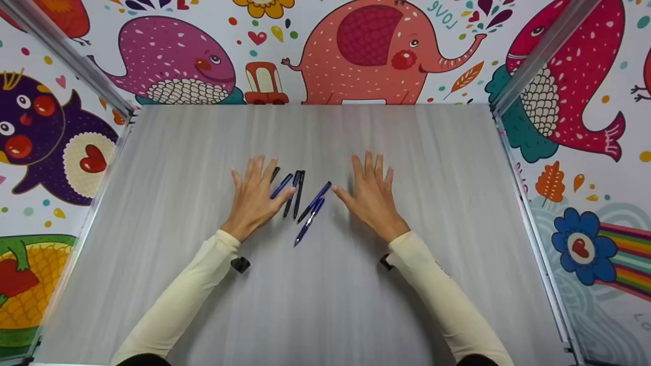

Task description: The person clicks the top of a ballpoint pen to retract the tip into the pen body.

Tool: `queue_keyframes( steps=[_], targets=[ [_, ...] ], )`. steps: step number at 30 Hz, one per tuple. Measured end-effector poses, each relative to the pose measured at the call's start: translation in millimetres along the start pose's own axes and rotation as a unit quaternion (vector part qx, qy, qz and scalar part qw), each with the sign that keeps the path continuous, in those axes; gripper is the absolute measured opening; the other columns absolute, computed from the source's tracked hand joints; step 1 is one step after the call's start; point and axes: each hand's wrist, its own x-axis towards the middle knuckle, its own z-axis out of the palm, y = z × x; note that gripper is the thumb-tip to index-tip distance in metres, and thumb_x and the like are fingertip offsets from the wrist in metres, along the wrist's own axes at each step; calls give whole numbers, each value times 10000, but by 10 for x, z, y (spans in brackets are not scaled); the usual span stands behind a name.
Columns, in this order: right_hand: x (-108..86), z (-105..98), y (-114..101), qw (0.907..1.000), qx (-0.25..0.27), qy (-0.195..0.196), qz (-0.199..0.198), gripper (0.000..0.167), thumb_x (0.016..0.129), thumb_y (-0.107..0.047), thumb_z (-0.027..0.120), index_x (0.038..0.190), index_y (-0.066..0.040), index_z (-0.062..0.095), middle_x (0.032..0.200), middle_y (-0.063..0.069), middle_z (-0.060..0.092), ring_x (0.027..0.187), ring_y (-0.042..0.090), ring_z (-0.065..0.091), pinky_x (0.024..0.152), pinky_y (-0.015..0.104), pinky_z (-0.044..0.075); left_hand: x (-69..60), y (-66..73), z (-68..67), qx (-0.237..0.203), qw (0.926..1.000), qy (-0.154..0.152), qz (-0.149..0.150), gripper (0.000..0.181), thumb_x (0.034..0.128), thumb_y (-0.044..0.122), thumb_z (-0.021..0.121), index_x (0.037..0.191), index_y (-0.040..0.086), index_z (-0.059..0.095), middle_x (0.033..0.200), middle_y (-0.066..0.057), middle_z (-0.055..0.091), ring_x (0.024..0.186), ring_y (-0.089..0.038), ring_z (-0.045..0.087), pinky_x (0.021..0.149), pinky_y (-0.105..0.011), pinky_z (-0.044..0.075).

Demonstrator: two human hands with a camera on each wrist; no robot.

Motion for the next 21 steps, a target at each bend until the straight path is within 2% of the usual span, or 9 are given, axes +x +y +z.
queue_keyframes(
  steps=[4, 7, 9, 15, 21],
  targets=[
    [-30, 78, 27, 9964, 647, 462, -308, 752, 1057, -371, 761, 1614, 47, 476, 1647, 317, 464, 1598, 503, 320, 1270, 712, 250, -74, 36, 90, -115, 9992, 305, 215, 818, 1047, 669, 607, 1590, 59, 557, 1614, -245, 527, 1546, -471, 428, 1220, -809, 251],
    [-51, 156, 33, 9926, 918, 682, -415, 626, 1065, -290, 760, 1540, 64, 559, 1541, 294, 572, 1492, 462, 454, 1216, 653, 380, -140, 55, 163, -277, 9978, 498, 344, 742, 1047, 602, 655, 1531, 42, 613, 1546, -231, 590, 1488, -445, 491, 1206, -787, 311],
    [-62, 211, 34, 9906, 1081, 735, -396, 566, 1071, -261, 752, 1505, 67, 593, 1496, 283, 598, 1440, 445, 489, 1181, 630, 428, -185, 65, 204, -422, 9963, 622, 422, 702, 1044, 553, 691, 1504, 25, 634, 1517, -234, 611, 1471, -442, 509, 1203, -774, 331],
    [-57, 387, 85, 9826, 1713, 700, -184, 484, 1075, -203, 735, 1450, 85, 631, 1451, 271, 641, 1409, 443, 515, 1185, 624, 408, -305, 92, 289, -804, 9910, 922, 550, 615, 1029, 451, 766, 1444, 7, 675, 1460, -210, 648, 1437, -422, 539, 1207, -722, 369],
    [-52, 561, 162, 9755, 2094, 664, 121, 445, 1070, -170, 731, 1428, 81, 647, 1425, 256, 672, 1383, 424, 557, 1188, 592, 404, -411, 131, 373, -1037, 9899, 865, 434, 590, 1023, 407, 791, 1424, -12, 678, 1463, -208, 651, 1426, -396, 541, 1238, -634, 372]
  ],
)
